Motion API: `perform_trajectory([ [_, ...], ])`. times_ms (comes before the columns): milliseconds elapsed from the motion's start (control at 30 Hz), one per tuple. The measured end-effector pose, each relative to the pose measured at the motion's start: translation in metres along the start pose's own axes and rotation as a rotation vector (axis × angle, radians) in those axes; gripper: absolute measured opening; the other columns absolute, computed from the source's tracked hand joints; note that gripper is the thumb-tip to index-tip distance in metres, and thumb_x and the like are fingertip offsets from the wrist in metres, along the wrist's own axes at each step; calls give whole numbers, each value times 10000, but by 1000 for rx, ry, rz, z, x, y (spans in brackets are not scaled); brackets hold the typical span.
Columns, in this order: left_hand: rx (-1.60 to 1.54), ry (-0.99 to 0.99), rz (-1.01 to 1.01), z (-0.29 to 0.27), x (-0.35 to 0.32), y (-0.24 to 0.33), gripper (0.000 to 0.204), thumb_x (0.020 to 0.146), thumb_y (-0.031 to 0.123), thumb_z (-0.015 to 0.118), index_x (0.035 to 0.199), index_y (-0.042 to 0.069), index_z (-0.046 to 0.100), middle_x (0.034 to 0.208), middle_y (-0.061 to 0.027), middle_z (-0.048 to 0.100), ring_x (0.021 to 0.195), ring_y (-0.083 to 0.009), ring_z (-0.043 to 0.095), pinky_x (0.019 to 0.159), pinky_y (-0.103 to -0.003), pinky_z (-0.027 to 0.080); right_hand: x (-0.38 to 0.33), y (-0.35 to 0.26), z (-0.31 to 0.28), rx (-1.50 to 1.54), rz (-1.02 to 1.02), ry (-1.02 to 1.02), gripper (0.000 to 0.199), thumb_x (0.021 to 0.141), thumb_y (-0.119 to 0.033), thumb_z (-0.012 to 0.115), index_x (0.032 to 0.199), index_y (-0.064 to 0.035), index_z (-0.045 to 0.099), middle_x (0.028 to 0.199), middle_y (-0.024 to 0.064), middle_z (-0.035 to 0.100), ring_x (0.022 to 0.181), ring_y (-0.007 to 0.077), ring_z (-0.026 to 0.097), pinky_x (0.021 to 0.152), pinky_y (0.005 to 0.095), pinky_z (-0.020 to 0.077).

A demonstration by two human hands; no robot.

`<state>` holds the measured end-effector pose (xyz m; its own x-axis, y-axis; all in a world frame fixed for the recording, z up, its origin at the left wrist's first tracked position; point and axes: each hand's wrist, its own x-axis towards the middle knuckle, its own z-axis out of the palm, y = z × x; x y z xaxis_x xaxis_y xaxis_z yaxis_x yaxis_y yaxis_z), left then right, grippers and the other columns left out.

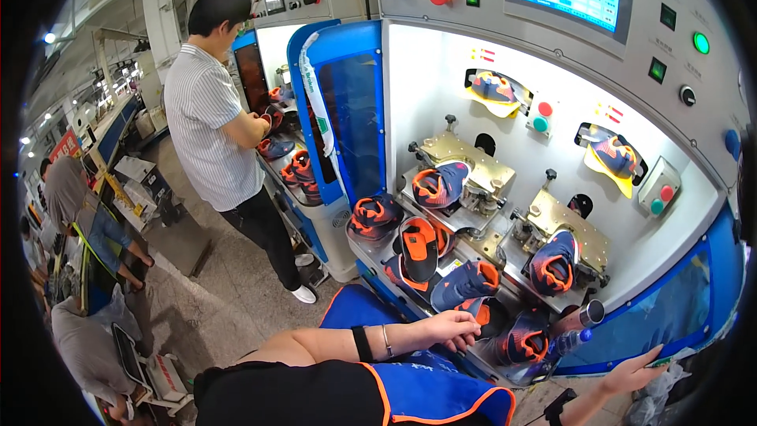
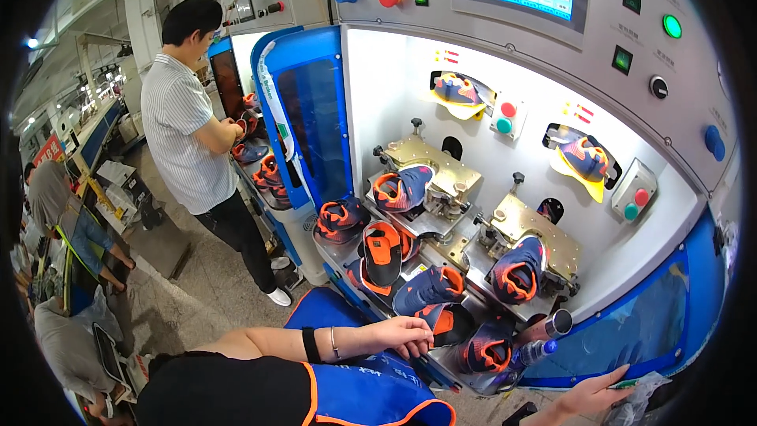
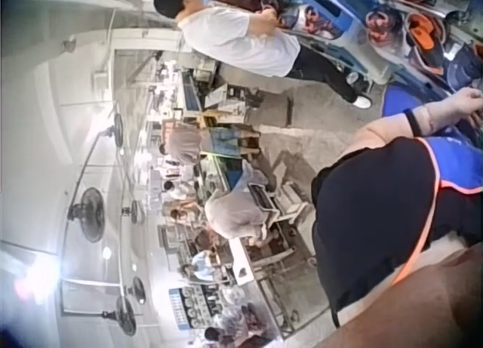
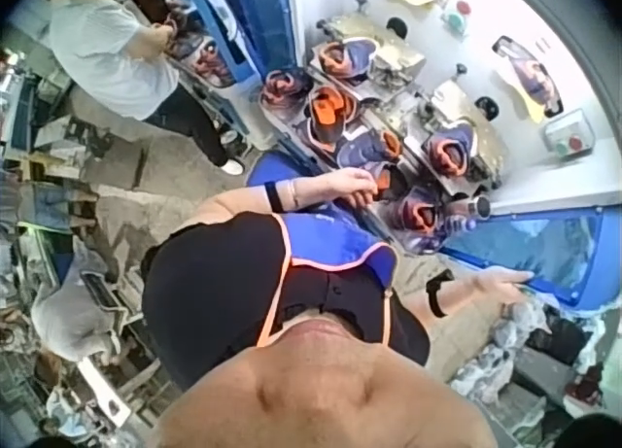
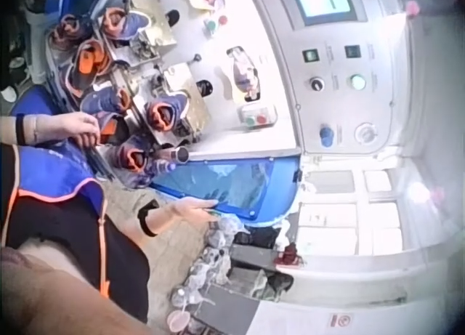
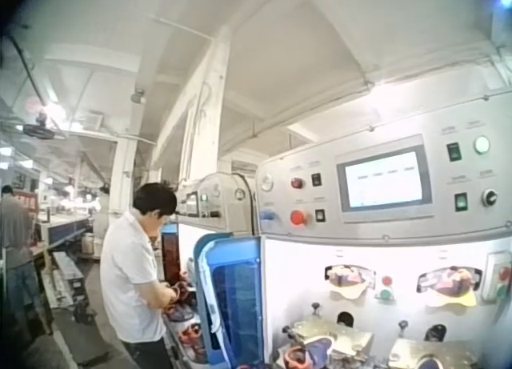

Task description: Operating a shoe-lasting machine to shape and mount shoe uppers onto lasts.

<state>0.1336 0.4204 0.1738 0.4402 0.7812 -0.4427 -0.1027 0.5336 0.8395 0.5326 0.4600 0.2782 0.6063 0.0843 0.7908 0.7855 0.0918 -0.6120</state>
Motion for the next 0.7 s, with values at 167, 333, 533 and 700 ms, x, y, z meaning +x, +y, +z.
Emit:
perform_trajectory([
  [167, -26, 27, 38, -12, -6, 0, 261, 1083, 356, 561, 1164, 121, 640, 993, 1, 700, 831, -85, 664, 698, -231, 543, 0, 0, 5, 52, 77, 8, 476, 1099, -309, 556, 1320, 113, 567, 1277, 303, 642, 1116, 441, 633, 967, 450, 507],
  [333, -39, 98, 50, -22, -18, 1, 267, 1080, 340, 571, 1163, 101, 656, 996, -25, 711, 843, -103, 683, 713, -236, 552, -2, -10, 3, -123, 227, 62, 550, 1065, -370, 613, 1323, 113, 567, 1226, 329, 655, 1090, 454, 646, 956, 469, 512],
  [533, -11, 91, 31, -34, -19, 16, 235, 1071, 310, 599, 1120, 91, 669, 980, -32, 711, 865, -106, 686, 745, -244, 556, -1, -23, -1, -127, 97, 57, 580, 1060, -393, 617, 1325, 120, 559, 1205, 338, 661, 1087, 460, 648, 940, 469, 501],
  [700, -31, 5, 59, -41, -15, 34, 231, 1060, 321, 606, 1113, 102, 660, 976, -29, 713, 839, -92, 670, 745, -249, 551, -3, -37, -6, -33, 81, 16, 516, 1073, -366, 594, 1301, 97, 569, 1200, 288, 666, 1042, 387, 649, 939, 447, 497],
])
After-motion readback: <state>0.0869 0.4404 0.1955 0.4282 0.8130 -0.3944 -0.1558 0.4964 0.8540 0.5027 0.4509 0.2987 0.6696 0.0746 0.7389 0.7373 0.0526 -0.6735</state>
